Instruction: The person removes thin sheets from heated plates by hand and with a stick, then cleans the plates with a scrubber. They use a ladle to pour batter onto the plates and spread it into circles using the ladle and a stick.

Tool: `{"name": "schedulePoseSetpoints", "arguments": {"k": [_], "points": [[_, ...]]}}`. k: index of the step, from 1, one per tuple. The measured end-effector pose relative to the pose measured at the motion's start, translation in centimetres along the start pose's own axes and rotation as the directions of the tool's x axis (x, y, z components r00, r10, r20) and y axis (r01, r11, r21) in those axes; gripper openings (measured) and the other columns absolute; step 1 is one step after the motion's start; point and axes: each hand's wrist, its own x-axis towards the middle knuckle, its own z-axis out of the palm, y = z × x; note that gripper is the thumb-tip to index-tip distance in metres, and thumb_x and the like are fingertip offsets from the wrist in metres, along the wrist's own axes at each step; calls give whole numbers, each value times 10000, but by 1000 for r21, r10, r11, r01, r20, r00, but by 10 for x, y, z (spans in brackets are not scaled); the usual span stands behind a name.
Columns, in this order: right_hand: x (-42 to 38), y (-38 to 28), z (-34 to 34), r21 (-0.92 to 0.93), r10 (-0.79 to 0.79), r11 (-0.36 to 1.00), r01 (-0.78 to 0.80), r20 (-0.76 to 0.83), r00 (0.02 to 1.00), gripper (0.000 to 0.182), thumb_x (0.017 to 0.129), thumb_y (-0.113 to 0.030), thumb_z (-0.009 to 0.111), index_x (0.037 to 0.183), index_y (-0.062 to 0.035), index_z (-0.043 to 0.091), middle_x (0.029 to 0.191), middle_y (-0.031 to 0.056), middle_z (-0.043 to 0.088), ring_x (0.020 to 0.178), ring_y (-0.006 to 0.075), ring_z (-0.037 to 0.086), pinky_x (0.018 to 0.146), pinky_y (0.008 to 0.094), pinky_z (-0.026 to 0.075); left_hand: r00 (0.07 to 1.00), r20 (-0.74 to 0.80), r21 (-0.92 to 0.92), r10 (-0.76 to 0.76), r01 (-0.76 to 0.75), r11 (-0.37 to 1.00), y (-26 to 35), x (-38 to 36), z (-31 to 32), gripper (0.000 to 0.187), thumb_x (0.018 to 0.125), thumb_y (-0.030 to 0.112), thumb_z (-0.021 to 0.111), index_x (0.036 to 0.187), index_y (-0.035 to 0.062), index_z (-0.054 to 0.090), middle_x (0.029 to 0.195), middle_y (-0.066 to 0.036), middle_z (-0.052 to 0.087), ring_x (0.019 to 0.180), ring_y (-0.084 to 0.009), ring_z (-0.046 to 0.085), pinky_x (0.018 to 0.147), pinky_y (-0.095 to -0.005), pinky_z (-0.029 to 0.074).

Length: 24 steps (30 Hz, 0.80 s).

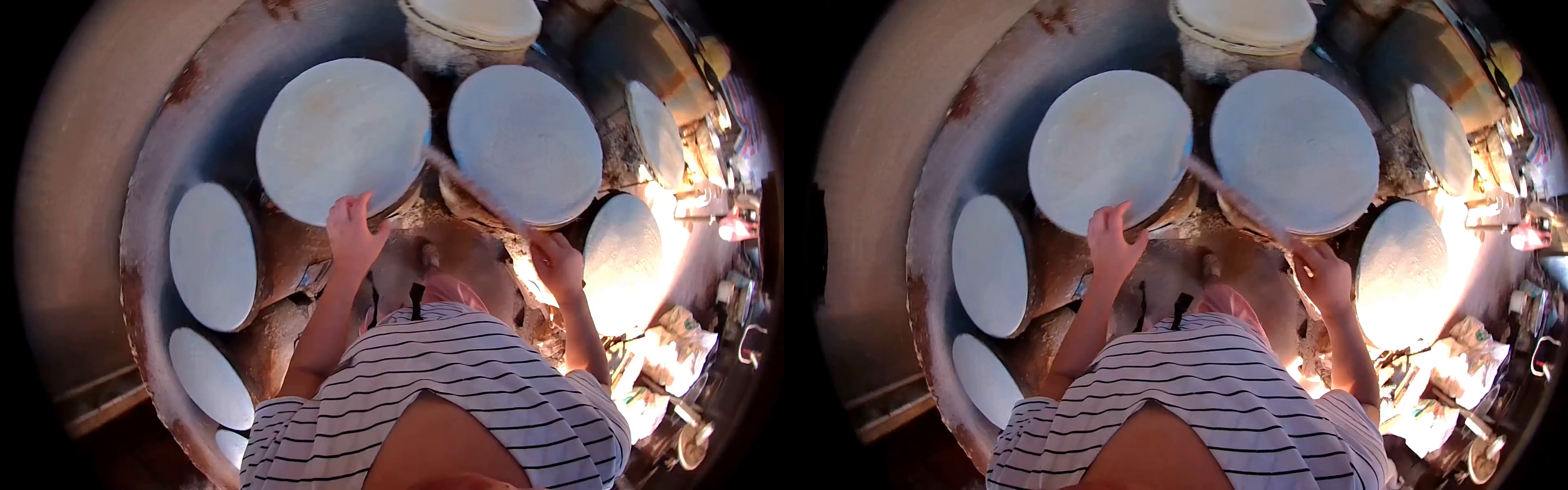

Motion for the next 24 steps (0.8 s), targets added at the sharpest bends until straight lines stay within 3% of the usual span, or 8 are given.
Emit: {"name": "schedulePoseSetpoints", "arguments": {"k": [3, 5, 8, 11, 13, 14, 17, 24], "points": [[10, 11, -10, 54, -188, 982, 181, 168, 968, 262, 749, -135, 684, 1002, -202, 693, 704, 37, 583, 546, 227, 576, 476, 352, 464, 993, 106, 154, -56, 39, 987, 1, 3, 13, 575, 659, 218, 728, 1187, 100, 534, 1135, -149, 503, 1059, -349, 477, 913, -457, 380], [14, 13, -9, 153, -286, 954, 257, 221, 932, 308, 769, -205, 658, 1074, -250, 660, 827, 29, 614, 589, 209, 604, 469, 353, 462, 987, 146, 172, -71, 45, 984, -7, 1, 18, 511, 690, 175, 697, 1170, 84, 547, 1171, -181, 511, 1109, -373, 468, 944, -468, 375], [-4, 39, -7, 230, -143, 970, 81, 264, 954, 372, 748, -218, 678, 1118, -200, 640, 891, 49, 632, 665, 238, 627, 543, 361, 495, 994, -71, 163, 81, -68, 984, -27, -2, 27, 411, 690, 110, 717, 1080, 57, 600, 1062, -170, 567, 1011, -371, 524, 874, -483, 413], [-9, 50, -7, 389, 4, 917, -83, 199, 980, 414, 729, -206, 692, 1130, -127, 624, 912, 92, 650, 722, 277, 639, 602, 358, 506, 998, -60, 145, 33, -24, 989, -49, -4, 34, 251, 677, 56, 728, 920, 69, 667, 985, -128, 587, 943, -315, 544, 801, -458, 430], [-2, 44, -5, 447, 55, 886, -122, 159, 986, 437, 714, -194, 697, 1125, -74, 611, 922, 123, 660, 749, 307, 643, 632, 356, 509, 981, -126, 171, 145, -123, 978, -44, -1, 23, 210, 682, 56, 727, 883, 89, 678, 949, -105, 591, 916, -296, 549, 793, -438, 426], [8, 34, -5, 472, 164, 846, -247, 211, 964, 420, 717, -164, 685, 1115, -49, 608, 857, 152, 655, 704, 280, 634, 628, 341, 493, 970, -161, 209, 180, -145, 967, -41, 1, 19, 190, 685, 56, 726, 865, 98, 684, 931, -93, 593, 902, -286, 551, 789, -429, 424], [42, 25, 37, 630, 301, 680, -375, 227, 926, 260, 774, -126, 653, 1010, -23, 624, 577, 1, 446, 509, 70, 402, 481, 256, 352, 972, -157, 179, 174, -145, 973, -40, 14, -1, 208, 668, 76, 742, 859, 125, 676, 894, -46, 582, 882, -267, 550, 808, -400, 400], [118, -41, 54, 791, 280, 542, -284, 149, 949, 69, 843, -80, 629, 830, -47, 570, 626, -62, 432, 592, 32, 378, 522, 226, 319, 925, -244, 123, 292, -269, 955, -10, 61, -47, 239, 628, 65, 738, 852, 116, 674, 864, -35, 572, 834, -247, 539, 780, -374, 399]]}}
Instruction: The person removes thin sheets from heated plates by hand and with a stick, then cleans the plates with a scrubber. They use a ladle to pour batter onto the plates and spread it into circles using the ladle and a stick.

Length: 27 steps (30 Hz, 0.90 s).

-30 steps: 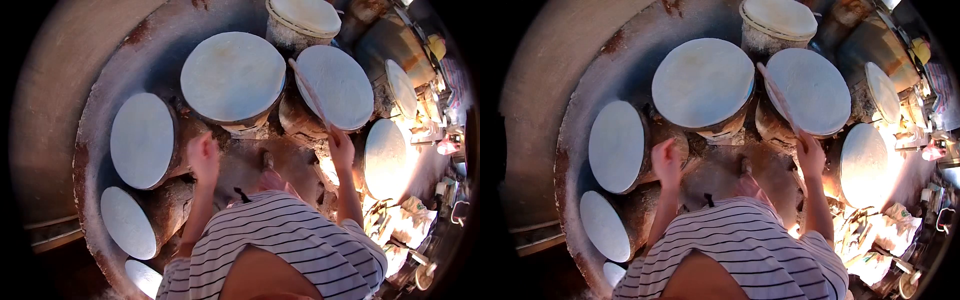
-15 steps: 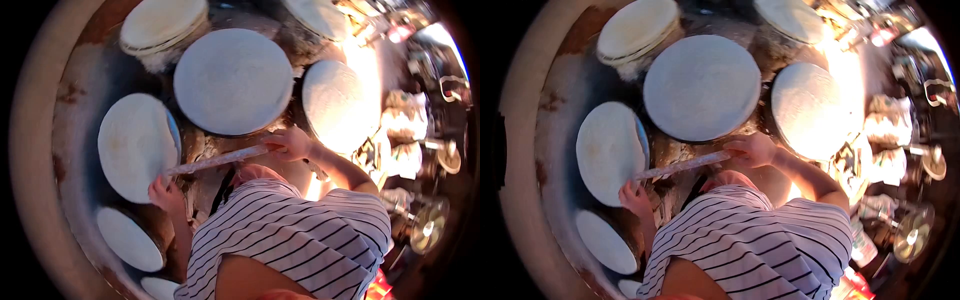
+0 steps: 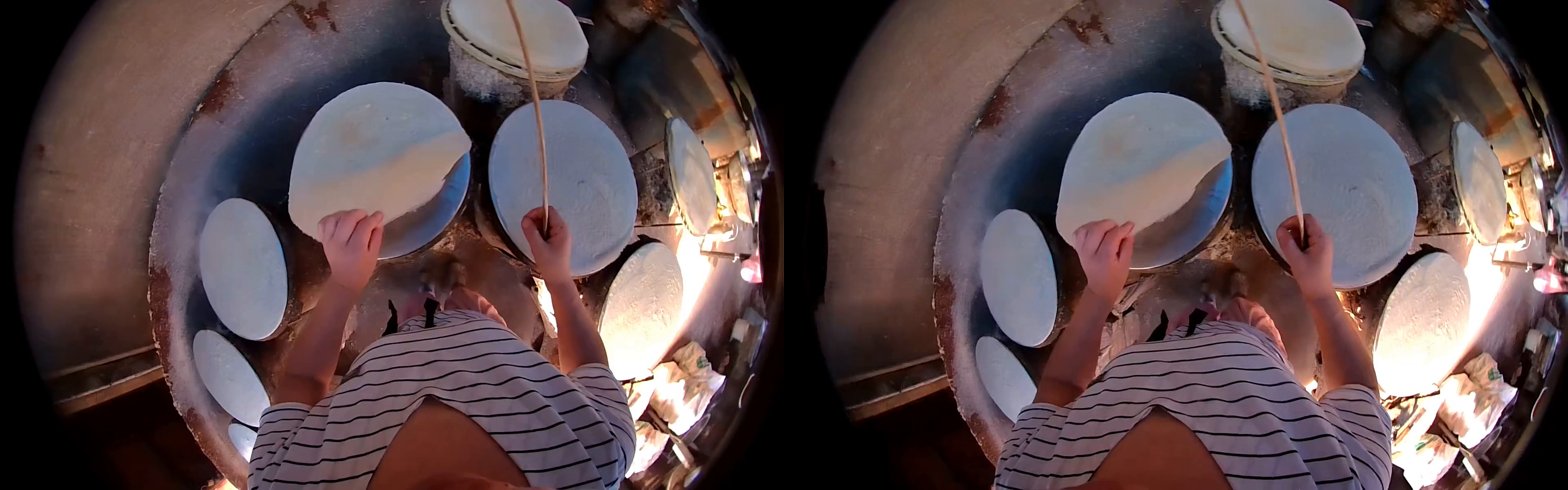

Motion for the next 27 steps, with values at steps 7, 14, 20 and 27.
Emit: {"name": "schedulePoseSetpoints", "arguments": {"k": [7, 14, 20, 27], "points": [[99, -34, 49, -274, -94, 958, 81, -37, 995, 286, 857, -283, 660, 819, -13, 575, 638, 58, 506, 604, 151, 480, 575, 316, 403, 961, 74, 51, 266, -270, 961, -22, 84, -27, 217, 636, 80, 732, 838, 113, 661, 843, -15, 572, 815, -225, 556, 743, -366, 426], [191, -73, 61, 186, -272, 959, 213, 399, 876, 447, 933, -404, 552, 1077, 12, 630, 949, 43, 635, 927, 126, 536, 869, 262, 411, 890, 275, 129, 364, -410, 903, -8, 210, -43, 151, 656, 87, 719, 783, 102, 640, 847, -26, 594, 831, -244, 573, 744, -363, 444], [213, -51, 41, 282, -259, 943, 175, 296, 919, 320, 793, -263, 749, 881, -13, 569, 736, -8, 515, 705, 82, 451, 637, 248, 424, 758, 466, -28, 457, -504, 864, 16, 347, -12, 102, 755, 106, 677, 789, 39, 608, 837, -66, 581, 861, -265, 561, 764, -369, 444], [272, -69, -4, 237, -130, 952, 194, -261, 957, 246, 719, -116, 759, 793, -29, 541, 678, 17, 561, 615, 100, 488, 561, 274, 434, 705, 512, -116, 491, -510, 853, 33, 522, 133, 186, 765, 178, 691, 889, 53, 633, 860, -74, 587, 890, -251, 573, 791, -350, 456]]}}
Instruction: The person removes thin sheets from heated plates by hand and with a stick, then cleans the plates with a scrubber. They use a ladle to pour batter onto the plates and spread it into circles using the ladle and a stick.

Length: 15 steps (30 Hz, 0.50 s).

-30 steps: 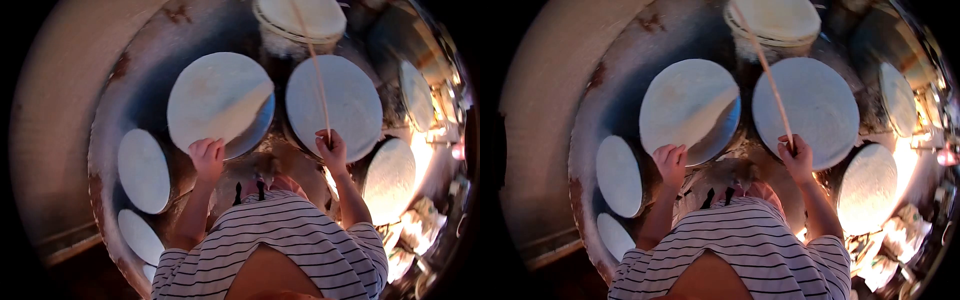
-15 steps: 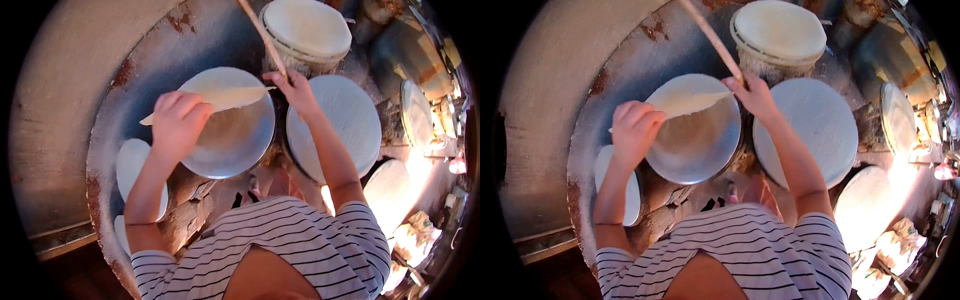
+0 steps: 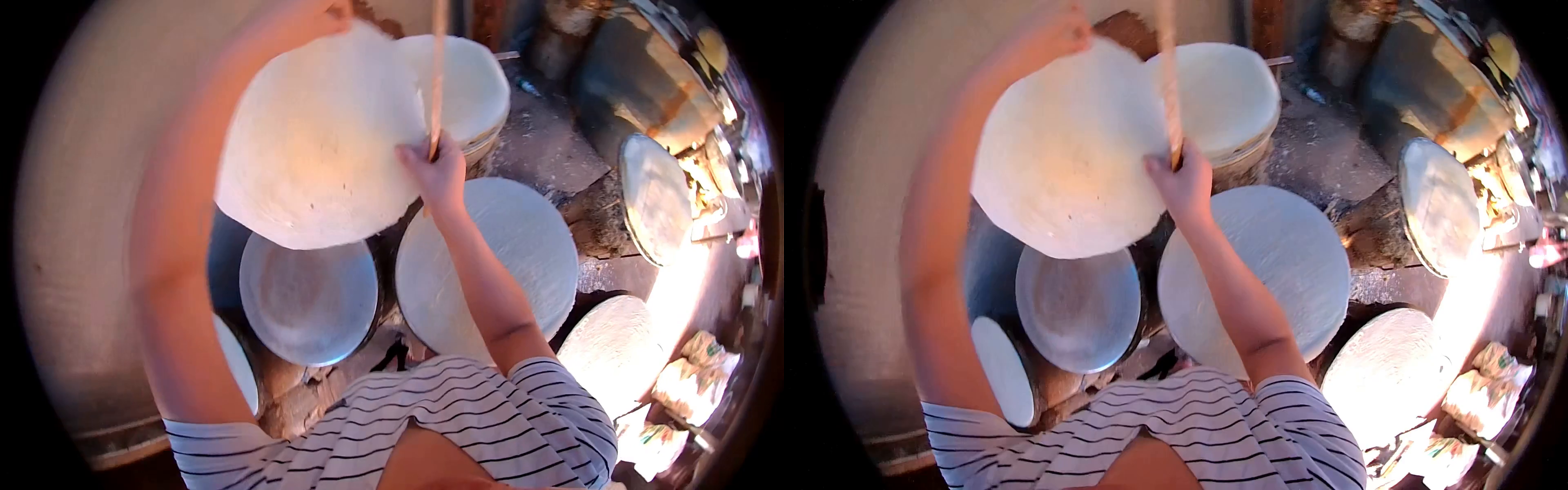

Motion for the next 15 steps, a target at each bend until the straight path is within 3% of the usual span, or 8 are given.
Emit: {"name": "schedulePoseSetpoints", "arguments": {"k": [2, 4, 6, 8, 10, 13, 15], "points": [[49, -4, -10, 94, 17, 996, -3, -140, 990, 240, 717, -107, 759, 790, -27, 545, 673, 26, 565, 589, 103, 500, 526, 271, 435, 910, -357, 293, 210, -104, 950, 8, 66, 22, 249, 801, 219, 612, 979, 49, 642, 1017, -128, 627, 995, -312, 560, 889, -440, 433], [97, -10, -32, 123, 33, 992, -6, -217, 976, 213, 715, -72, 741, 790, -9, 551, 686, 38, 584, 560, 122, 554, 473, 271, 448, 824, -553, 201, 126, -15, 980, 87, 75, 6, 301, 803, 259, 621, 1036, 69, 628, 1035, -160, 623, 980, -317, 560, 882, -425, 441], [142, 6, -56, 86, -48, 993, 77, -305, 951, 209, 690, -64, 719, 809, 11, 565, 700, 48, 602, 576, 140, 591, 490, 281, 467, 937, -308, 287, 162, -71, 955, 148, 36, -17, 346, 776, 319, 655, 1031, 87, 629, 1032, -185, 619, 1009, -300, 553, 905, -416, 430], [190, 46, -80, -136, -10, 989, -51, -413, 911, 304, 642, -174, 728, 837, 8, 582, 756, 94, 622, 665, 198, 621, 603, 330, 489, 833, -494, 264, 251, -131, 955, 147, 13, 3, 229, 763, 188, 696, 960, 81, 650, 890, -74, 594, 892, -256, 577, 780, -361, 465], [196, 61, -88, -213, 51, 965, -156, -430, 902, 269, 665, -174, 682, 849, 1, 591, 802, 129, 641, 723, 265, 635, 677, 368, 493, 866, -466, 188, 182, -105, 977, 148, -31, 15, 241, 759, 170, 698, 984, 93, 661, 908, -81, 598, 893, -275, 577, 777, -379, 471], [206, 110, -96, -491, 35, 830, -266, -430, 902, 262, 681, -173, 641, 881, -6, 611, 885, 170, 658, 818, 344, 646, 747, 412, 501, 947, -294, 24, -130, 144, 989, 144, -103, 51, 222, 752, 129, 696, 964, 71, 663, 915, -99, 600, 885, -296, 578, 779, -385, 472], [199, 116, -98, -491, 98, 819, -298, -391, 915, 274, 679, -180, 650, 883, -1, 611, 898, 178, 659, 851, 351, 643, 768, 417, 499, 936, -211, -22, -282, 284, 959, 143, -154, 69, 203, 755, 113, 690, 949, 58, 666, 910, -110, 604, 883, -304, 582, 780, -385, 472]]}}
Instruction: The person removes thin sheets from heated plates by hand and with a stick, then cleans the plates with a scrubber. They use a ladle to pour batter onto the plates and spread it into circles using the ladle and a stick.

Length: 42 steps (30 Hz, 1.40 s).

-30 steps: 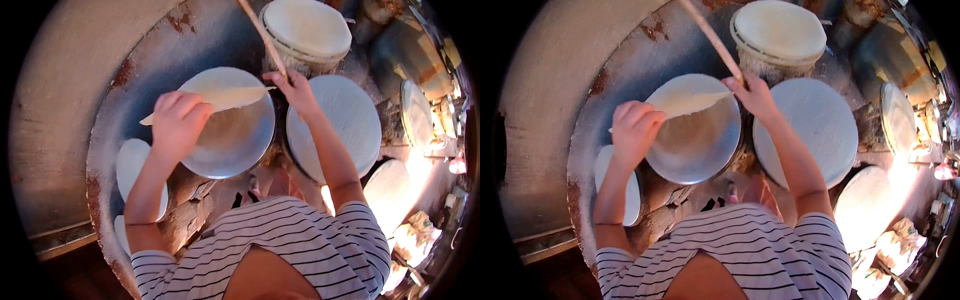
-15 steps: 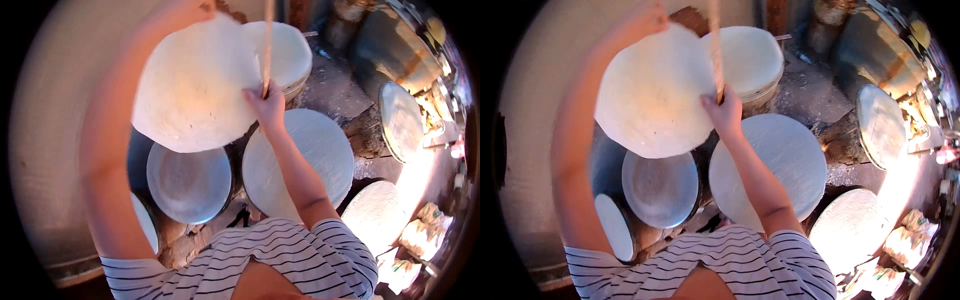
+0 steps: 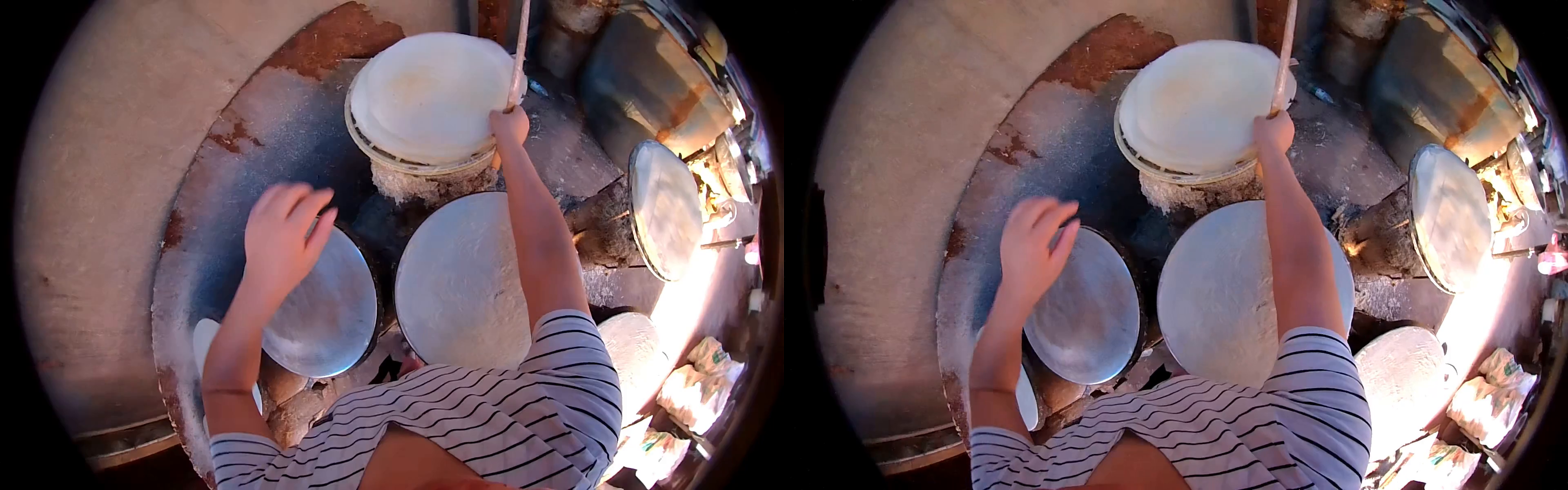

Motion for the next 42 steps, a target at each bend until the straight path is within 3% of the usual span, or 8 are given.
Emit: {"name": "schedulePoseSetpoints", "arguments": {"k": [12, 20, 23, 26, 33, 37, 39, 42], "points": [[-45, 1, 11, 77, -119, 992, 101, 281, 952, 191, 742, -124, 636, 789, 35, 542, 665, 122, 608, 493, 189, 615, 449, 298, 507, 809, 152, -28, -567, 577, 816, 26, -182, -14, 140, 796, 121, 643, 907, 38, 665, 902, -128, 647, 857, -312, 613, 771, -376, 486], [-17, 37, -1, -341, -337, 859, 383, 187, 923, 387, 816, -366, 624, 1018, -40, 677, 854, 174, 685, 777, 271, 673, 721, 377, 512, 476, 322, -218, -818, 878, 426, 79, -270, -41, 216, 810, 148, 645, 997, 47, 684, 995, -154, 657, 949, -303, 617, 849, -378, 491], [-54, 26, -57, -94, -367, 914, 394, 222, 903, 399, 895, -317, 568, 1036, 47, 652, 969, 213, 674, 876, 287, 648, 784, 377, 478, 725, 415, -666, -550, 654, 359, 132, -351, -22, 285, 858, 212, 620, 1071, 29, 666, 1087, -159, 646, 1069, -281, 579, 950, -381, 436], [-167, 4, -89, -120, -301, 923, 365, 367, 880, 420, 922, -359, 555, 751, 24, 584, 661, 112, 574, 632, 154, 580, 585, 308, 471, 672, 617, -749, -410, 661, -42, 202, -407, -30, 282, 873, 212, 605, 1078, 26, 662, 1089, -148, 644, 1063, -266, 576, 947, -371, 433], [-477, 24, -65, 395, -378, 918, -24, 892, 249, 310, 947, -294, 546, 752, -68, 461, 588, -2, 424, 523, 94, 412, 498, 253, 362, 567, 591, -804, -574, 471, -362, 311, -541, -77, 278, 909, 212, 571, 1094, 20, 653, 1092, -120, 641, 1048, -230, 569, 941, -348, 425], [-592, 57, -85, 485, -443, 848, 216, 870, -215, 280, 945, -243, 527, 745, -59, 461, 570, 9, 435, 498, 92, 432, 497, 249, 356, -15, 372, -894, -928, 262, -363, 392, -648, -97, 225, 896, 150, 583, 1061, 6, 635, 1058, -93, 634, 996, -164, 558, 916, -309, 423], [-654, 63, -96, 430, -367, 843, 322, 899, -240, 290, 948, -259, 524, 750, -57, 464, 556, 1, 432, 480, 89, 431, 484, 247, 359, -560, -29, -758, -828, 553, -347, 414, -714, -121, 212, 908, 154, 563, 1037, 1, 633, 874, -33, 600, 836, -109, 552, 749, -255, 468], [-736, 64, -103, 350, -210, 873, 340, 899, -385, 312, 960, -303, 511, 755, -71, 470, 534, -16, 417, 439, 65, 409, 417, 234, 333, -885, -137, -684, -445, 409, -604, 438, -852, -141, 373, 920, 209, 520, 1249, 34, 537, 828, -29, 552, 725, -99, 529, 551, -278, 465]]}}
